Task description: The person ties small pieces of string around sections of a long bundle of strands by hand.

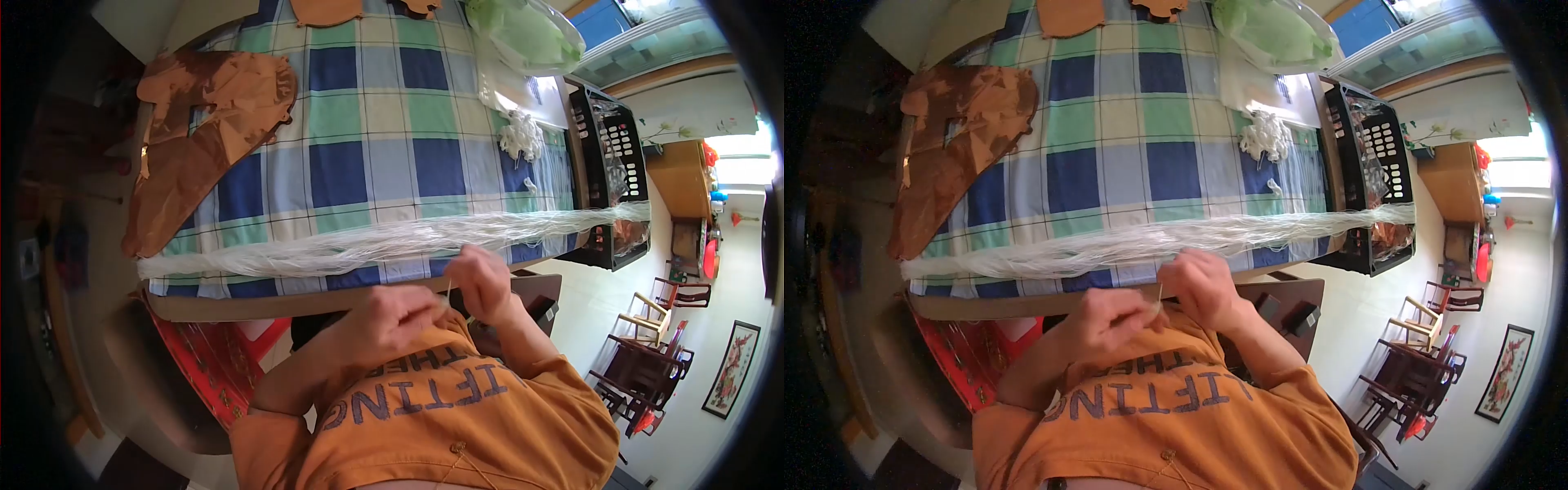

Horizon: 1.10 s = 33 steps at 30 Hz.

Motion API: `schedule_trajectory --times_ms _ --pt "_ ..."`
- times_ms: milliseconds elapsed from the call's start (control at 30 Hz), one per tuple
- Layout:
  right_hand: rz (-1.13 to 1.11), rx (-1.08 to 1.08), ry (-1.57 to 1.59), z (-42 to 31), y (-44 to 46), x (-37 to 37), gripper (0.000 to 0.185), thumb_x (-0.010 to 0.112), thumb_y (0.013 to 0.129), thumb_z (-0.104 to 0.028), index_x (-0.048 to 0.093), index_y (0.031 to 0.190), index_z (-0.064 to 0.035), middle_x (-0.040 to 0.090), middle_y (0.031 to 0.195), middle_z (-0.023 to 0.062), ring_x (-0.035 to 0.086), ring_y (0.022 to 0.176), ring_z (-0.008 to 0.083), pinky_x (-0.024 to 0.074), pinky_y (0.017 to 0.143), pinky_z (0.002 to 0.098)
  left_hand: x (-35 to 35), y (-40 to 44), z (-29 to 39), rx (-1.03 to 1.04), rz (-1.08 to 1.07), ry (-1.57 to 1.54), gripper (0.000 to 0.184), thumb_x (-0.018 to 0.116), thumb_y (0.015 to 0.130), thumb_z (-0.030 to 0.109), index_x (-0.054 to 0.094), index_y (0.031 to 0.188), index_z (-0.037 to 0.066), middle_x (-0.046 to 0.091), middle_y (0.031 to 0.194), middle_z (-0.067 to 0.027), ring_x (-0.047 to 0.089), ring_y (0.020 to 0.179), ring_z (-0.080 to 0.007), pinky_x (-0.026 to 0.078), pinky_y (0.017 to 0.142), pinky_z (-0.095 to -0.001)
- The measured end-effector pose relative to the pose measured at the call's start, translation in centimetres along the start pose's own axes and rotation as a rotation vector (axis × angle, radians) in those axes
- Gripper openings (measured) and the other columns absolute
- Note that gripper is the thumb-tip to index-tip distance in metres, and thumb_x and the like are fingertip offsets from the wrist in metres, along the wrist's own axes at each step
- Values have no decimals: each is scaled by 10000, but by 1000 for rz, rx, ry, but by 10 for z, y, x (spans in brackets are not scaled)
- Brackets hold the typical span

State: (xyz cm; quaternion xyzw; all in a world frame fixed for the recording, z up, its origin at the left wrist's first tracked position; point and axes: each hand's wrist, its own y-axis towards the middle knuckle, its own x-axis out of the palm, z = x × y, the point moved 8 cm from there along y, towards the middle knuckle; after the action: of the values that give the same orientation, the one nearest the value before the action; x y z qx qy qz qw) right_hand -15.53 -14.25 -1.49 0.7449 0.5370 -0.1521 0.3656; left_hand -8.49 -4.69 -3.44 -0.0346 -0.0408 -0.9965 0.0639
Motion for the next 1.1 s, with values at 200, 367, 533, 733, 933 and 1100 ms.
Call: schedule_trajectory --times_ms 200,367,533,733,933,1100 --pt "-164 -7 127 -17 -1 31 138 617 739 2 546 840 -58 528 700 90 534 594 300 427 523 369 -34 6 2 20 311 247 108 538 906 29 632 955 8 655 822 -123 618 661 -241 498 631 -297" --pt "-43 26 98 2 -6 27 166 616 744 -4 560 891 -56 552 715 86 553 609 296 444 528 377 -22 -5 9 -34 157 -32 101 575 877 31 631 961 18 638 796 -126 595 642 -271 492 619 -318" --pt "11 -51 70 -11 3 14 168 632 755 -24 569 907 -57 538 661 87 549 570 299 448 528 380 -20 6 -5 26 137 365 55 568 890 18 606 923 -3 640 799 -110 582 602 -183 471 563 -284" --pt "-204 -36 146 -17 -7 41 129 635 753 2 556 849 -32 553 723 101 560 612 293 455 541 359 -31 -3 -6 -13 241 -72 134 559 921 91 627 973 -13 654 779 -120 573 610 -135 470 576 -255" --pt "12 -13 152 -2 2 18 171 638 728 4 578 882 -41 552 704 83 554 597 272 447 528 366 -13 -4 5 -115 86 -449 106 568 896 59 635 958 5 648 796 -129 612 629 -242 494 598 -306" --pt "-18 54 97 -7 -1 12 148 624 751 -12 544 873 -39 525 721 101 548 619 302 443 546 375 -20 3 0 108 181 383 184 528 923 26 632 1073 11 642 770 -51 574 622 -94 476 561 -220"
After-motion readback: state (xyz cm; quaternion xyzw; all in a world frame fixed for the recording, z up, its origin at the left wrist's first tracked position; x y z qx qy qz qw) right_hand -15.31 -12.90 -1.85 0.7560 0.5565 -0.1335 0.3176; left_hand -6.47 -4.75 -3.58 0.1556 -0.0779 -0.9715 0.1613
